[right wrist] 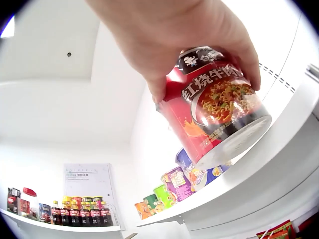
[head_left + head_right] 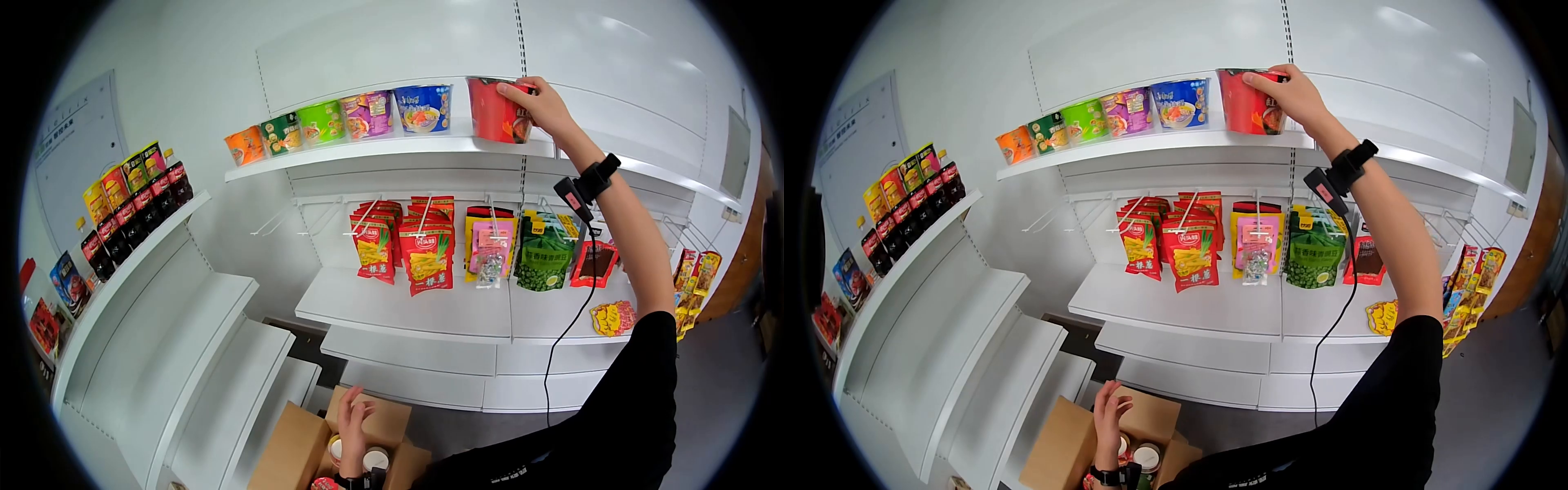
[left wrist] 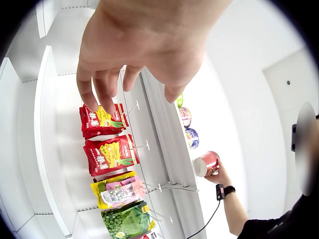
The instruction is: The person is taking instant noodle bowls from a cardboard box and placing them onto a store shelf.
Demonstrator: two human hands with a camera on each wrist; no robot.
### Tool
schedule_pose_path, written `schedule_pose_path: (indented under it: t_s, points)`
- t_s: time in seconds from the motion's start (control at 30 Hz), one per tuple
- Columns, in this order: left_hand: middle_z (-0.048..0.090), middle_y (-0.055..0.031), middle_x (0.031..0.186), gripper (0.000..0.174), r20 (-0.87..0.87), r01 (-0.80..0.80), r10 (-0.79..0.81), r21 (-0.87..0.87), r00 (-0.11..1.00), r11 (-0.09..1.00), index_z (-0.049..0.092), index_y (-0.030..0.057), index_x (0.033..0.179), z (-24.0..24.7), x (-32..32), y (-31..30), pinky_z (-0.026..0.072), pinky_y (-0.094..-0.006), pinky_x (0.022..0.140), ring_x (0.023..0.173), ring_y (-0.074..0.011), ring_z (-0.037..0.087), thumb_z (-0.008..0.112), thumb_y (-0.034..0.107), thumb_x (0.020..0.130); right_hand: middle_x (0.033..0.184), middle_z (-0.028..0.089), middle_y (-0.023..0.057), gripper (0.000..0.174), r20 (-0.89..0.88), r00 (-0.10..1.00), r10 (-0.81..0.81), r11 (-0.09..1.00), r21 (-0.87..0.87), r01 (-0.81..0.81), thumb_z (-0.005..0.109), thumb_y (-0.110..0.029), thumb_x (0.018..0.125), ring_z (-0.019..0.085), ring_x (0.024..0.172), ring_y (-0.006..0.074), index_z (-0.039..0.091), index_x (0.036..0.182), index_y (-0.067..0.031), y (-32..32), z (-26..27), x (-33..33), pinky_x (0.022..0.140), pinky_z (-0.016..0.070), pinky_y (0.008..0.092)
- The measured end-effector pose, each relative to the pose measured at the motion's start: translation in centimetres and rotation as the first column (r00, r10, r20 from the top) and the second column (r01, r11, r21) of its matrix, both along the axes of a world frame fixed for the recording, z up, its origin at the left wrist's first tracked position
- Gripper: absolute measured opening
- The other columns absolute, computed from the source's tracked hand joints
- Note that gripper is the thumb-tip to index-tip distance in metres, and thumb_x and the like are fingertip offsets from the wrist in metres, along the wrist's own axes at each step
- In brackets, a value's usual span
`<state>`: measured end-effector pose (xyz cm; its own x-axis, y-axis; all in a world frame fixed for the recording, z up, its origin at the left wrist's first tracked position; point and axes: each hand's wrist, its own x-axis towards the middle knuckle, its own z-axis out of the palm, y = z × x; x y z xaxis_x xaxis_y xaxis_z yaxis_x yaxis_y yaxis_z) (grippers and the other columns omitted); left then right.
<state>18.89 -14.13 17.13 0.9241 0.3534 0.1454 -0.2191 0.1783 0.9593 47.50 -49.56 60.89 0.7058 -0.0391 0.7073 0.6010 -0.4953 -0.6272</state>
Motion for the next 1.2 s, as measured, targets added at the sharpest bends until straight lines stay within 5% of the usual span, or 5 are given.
schedule_pose_path:
  t_s: [0.5, 0.8, 1.0, 1.1, 1.2]
  points:
    - [0.048, -0.0127, 0.13, 0.047, -0.003, -0.058, 0.058, -0.001, 0.998, 0.998, 0.041, 0.0022, 0.133, -0.5, -0.4, -0.6, 0.0505, -0.0334, 0.082, 0.095, -0.0213, 0.06, 0.052, 0.025, 0.094, 0.102, 0.064, 0.0224, 0.089, 0.117, 0.896, -0.429, 0.858, -0.257, 0.445, 0.058, -0.071, 0.072, 0.064, 0.096, 0.0324, 0.05, 0.119, 0.0039, 1.3, -0.3, 6.1, 0.079, 0.0525, 0.0367]
    - [0.048, -0.0124, 0.128, 0.042, -0.018, -0.063, 0.062, -0.072, 0.998, 0.995, 0.044, 0.002, 0.13, -0.7, -0.4, -0.5, 0.0501, -0.0319, 0.082, 0.095, -0.0204, 0.059, 0.052, 0.016, 0.092, 0.128, 0.051, 0.0195, 0.069, -0.249, 0.965, -0.085, 0.981, -0.188, 0.038, 0.039, -0.057, 0.086, 0.054, 0.114, 0.0351, 0.046, 0.131, -0.0051, -0.1, 1.8, 2.6, 0.08, 0.0492, 0.0522]
    - [0.049, -0.012, 0.127, 0.042, -0.024, -0.043, 0.042, -0.059, 0.999, 0.997, 0.044, 0.0018, 0.13, -1.1, 0.3, -0.5, 0.0502, -0.0317, 0.081, 0.095, -0.0202, 0.059, 0.053, 0.017, 0.092, 0.111, 0.061, 0.0163, 0.075, -0.263, 0.94, -0.216, 0.929, -0.351, 0.116, 0.04, -0.067, 0.083, 0.059, 0.101, 0.0316, 0.058, 0.122, -0.0063, -0.6, 3.1, 3.3, 0.081, 0.05, 0.0457]
    - [0.049, -0.0117, 0.127, 0.042, -0.021, -0.05, 0.049, -0.046, 0.999, 0.998, 0.044, 0.0017, 0.129, -0.9, 0.3, -0.5, 0.0504, -0.0318, 0.081, 0.094, -0.0202, 0.06, 0.052, 0.019, 0.092, 0.087, 0.068, 0.017, 0.072, -0.018, 0.91, -0.415, 0.812, -0.457, 0.362, 0.04, -0.067, 0.083, 0.066, 0.085, 0.0302, 0.07, 0.094, -0.0015, 0.0, 3.0, 5.2, 0.069, 0.052, 0.0393]
    - [0.05, -0.0116, 0.128, 0.043, -0.022, -0.059, 0.058, -0.02, 0.998, 0.998, 0.044, 0.0018, 0.13, -1.4, 0.0, -0.3, 0.0507, -0.0323, 0.081, 0.094, -0.0202, 0.06, 0.051, 0.023, 0.093, 0.08, 0.068, 0.0165, 0.075, 0.066, 0.847, -0.528, 0.733, -0.469, 0.493, 0.041, -0.07, 0.082, 0.067, 0.078, 0.0284, 0.071, 0.086, -0.0016, 1.2, 2.8, 5.4, 0.063, 0.0517, 0.0379]
